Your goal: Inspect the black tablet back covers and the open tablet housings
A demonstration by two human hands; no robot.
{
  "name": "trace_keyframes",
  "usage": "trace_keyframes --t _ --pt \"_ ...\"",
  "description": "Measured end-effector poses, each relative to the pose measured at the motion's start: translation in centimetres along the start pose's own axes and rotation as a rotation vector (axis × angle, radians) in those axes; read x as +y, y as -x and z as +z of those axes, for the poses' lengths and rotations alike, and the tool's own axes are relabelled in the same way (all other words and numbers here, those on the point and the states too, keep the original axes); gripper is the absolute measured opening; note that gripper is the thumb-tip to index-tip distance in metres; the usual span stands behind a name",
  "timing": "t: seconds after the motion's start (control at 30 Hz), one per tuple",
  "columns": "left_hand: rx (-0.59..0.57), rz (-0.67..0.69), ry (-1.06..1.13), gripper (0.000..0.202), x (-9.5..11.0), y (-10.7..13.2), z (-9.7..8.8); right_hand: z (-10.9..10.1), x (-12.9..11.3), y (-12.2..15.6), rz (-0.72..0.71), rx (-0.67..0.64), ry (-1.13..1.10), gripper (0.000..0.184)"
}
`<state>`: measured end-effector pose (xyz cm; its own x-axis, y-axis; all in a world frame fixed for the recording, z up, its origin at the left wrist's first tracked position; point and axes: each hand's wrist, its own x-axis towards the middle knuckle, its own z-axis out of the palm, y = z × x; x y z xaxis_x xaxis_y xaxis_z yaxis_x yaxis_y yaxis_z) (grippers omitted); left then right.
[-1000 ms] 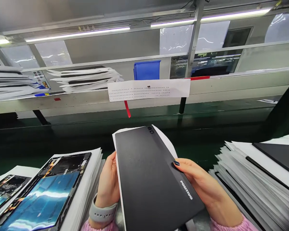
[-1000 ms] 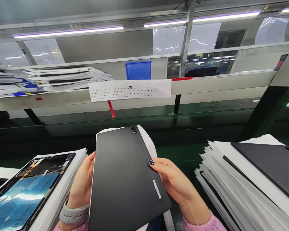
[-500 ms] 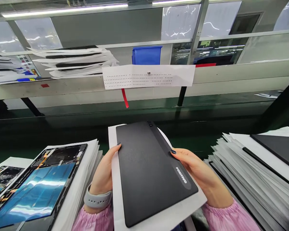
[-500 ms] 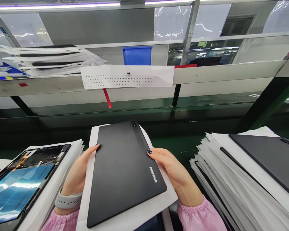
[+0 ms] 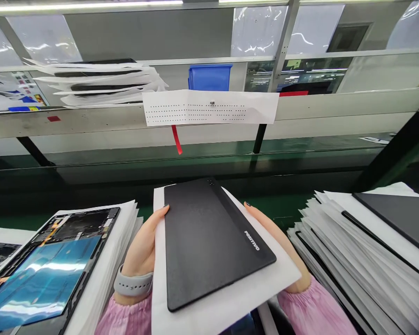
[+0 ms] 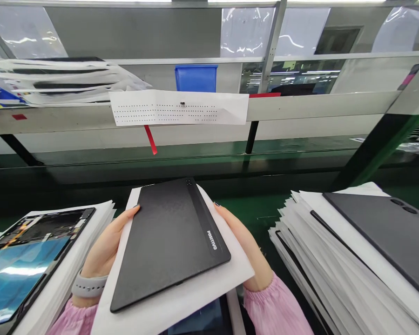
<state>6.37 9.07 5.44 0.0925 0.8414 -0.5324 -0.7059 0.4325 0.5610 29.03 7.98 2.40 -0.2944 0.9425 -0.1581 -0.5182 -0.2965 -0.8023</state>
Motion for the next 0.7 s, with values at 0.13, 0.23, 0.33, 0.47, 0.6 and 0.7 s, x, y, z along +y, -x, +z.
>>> trace_keyframes --t 0.13,0.23,0.33,0.47,0.6,0.7 --pt "-0.058 0.0 -0.015 0.034 -0.1 -0.5 -0.8 -0.1 0.3 -0.2 0.138 -0.031 -0.189 0.017" --pt "-0.201 0.058 -0.057 0.034 -0.7 -0.6 -1.7 -0.7 0.7 -1.4 0.143 -0.094 -0.185 0.014" --pt "-0.331 0.242 -0.174 0.046 -1.8 -0.1 -1.9 -1.3 1.8 -3.0 0.135 -0.121 -0.196 0.028" --pt "-0.315 0.429 -0.358 0.056 -3.4 0.6 -1.1 -1.8 3.7 -5.1 0.144 -0.097 -0.195 0.014" --pt "-0.286 0.453 -0.436 0.05 -3.9 0.8 -0.8 -1.9 4.8 -5.9 0.168 -0.123 -0.19 0.015" --pt "-0.295 0.446 -0.448 0.047 -3.7 0.9 -0.8 -1.9 4.8 -6.0 0.152 -0.135 -0.183 0.016"
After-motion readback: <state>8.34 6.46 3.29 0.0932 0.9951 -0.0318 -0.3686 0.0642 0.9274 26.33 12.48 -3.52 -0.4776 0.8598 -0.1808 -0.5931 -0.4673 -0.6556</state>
